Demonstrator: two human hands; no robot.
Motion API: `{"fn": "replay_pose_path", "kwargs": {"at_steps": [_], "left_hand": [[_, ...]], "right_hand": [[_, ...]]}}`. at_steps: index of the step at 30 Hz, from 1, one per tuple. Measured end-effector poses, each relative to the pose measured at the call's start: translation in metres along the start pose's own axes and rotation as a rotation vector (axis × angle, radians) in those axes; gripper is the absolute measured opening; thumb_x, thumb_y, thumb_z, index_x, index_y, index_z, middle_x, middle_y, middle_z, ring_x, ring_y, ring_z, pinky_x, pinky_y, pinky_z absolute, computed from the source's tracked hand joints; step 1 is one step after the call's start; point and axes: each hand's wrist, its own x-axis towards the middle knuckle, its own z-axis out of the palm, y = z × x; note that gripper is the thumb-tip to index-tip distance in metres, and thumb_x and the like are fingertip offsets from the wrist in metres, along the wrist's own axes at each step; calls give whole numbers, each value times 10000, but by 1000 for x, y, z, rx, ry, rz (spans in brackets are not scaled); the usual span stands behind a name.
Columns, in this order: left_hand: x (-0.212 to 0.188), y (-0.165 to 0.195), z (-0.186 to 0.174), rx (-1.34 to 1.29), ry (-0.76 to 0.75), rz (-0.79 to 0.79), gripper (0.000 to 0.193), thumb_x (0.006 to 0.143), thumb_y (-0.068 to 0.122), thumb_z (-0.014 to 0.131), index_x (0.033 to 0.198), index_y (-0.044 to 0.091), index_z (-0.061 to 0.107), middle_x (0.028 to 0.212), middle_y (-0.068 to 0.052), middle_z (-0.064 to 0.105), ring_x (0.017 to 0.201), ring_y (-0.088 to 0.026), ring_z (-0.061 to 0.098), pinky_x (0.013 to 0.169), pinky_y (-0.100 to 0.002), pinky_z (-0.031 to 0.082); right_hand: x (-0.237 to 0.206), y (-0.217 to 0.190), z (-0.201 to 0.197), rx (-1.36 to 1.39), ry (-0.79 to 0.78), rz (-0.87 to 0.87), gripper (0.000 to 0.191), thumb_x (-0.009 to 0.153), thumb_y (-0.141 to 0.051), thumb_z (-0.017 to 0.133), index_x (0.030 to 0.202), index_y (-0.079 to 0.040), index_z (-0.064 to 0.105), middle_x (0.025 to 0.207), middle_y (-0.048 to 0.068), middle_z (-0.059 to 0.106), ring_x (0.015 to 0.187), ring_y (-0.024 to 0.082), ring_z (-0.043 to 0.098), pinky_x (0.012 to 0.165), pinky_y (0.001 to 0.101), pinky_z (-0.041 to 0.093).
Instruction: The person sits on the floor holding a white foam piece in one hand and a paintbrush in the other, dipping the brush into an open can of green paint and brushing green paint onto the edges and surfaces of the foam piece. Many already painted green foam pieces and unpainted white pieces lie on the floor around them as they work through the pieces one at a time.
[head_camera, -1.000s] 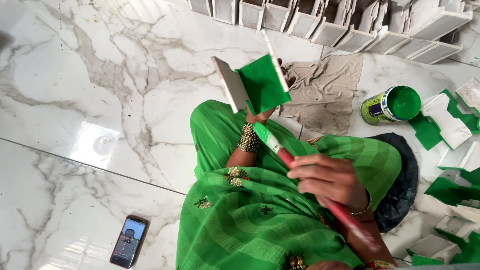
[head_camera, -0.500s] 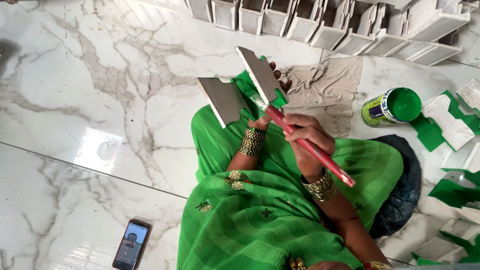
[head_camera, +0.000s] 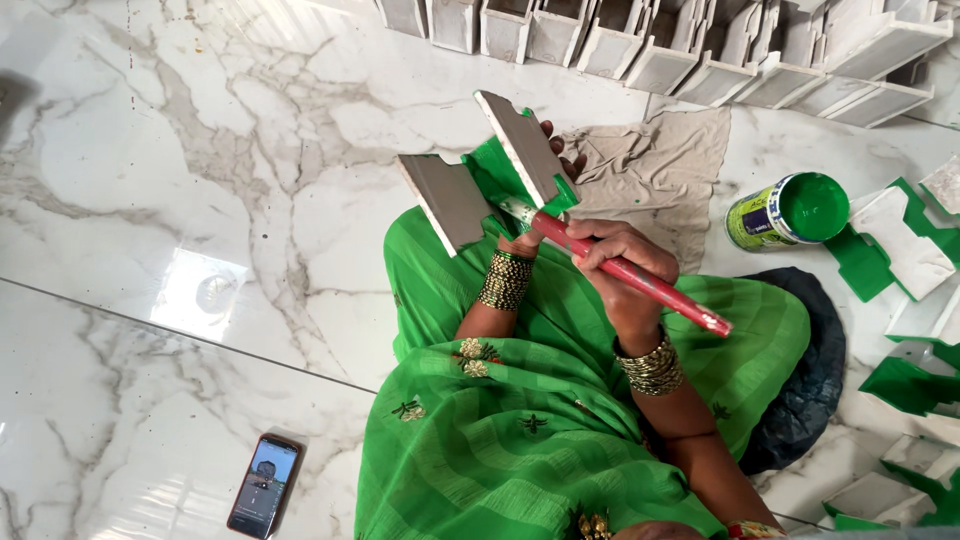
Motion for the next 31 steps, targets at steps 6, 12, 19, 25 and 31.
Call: {"fn": "replay_pose_path", "kwargs": {"at_steps": [6,12,19,25,31], "left_hand": [[5,2,-1,-80,-12,38,536,1091,323,558,1517,33,411,1285,-123,599,1154,-323,650,1247,-483,335],[5,8,-8,-28,29,36,465,1098,265,539,1507,64,448,1246,-94,608,1110,-294,662,1275,-464,345],[4,2,-5,-98,13,13,495,1108,298,537,1502,21,428,1242,-131,600,1086,-312,660,1265,-478,347],[5,4,-10,-90,21,4,480,1116,287,517,1506,19,438,1225,-126,592,1069,-320,658,1257,-468,368],[6,7,-17,-126,3,9,440,1143,265,497,1515,35,448,1232,-115,599,1063,-319,658,1275,-467,374]], "right_hand": [[-8,-11,-19,-62,-74,33,225,794,151,760,797,-14,607,1075,160,748,1020,233,743,918,333,613],[-18,-43,-50,-71,-149,66,227,768,150,750,779,-22,602,1055,154,749,1023,246,754,925,342,619],[-13,-38,-36,-16,-1,12,218,800,162,743,807,-6,604,1072,170,735,1036,270,749,953,370,633],[0,-12,-22,-9,-73,32,215,795,151,758,800,-6,611,1065,165,745,1046,273,751,940,356,624],[-11,-28,-57,-70,-132,66,245,762,130,783,768,-51,619,1050,146,754,978,257,753,930,352,627]]}}
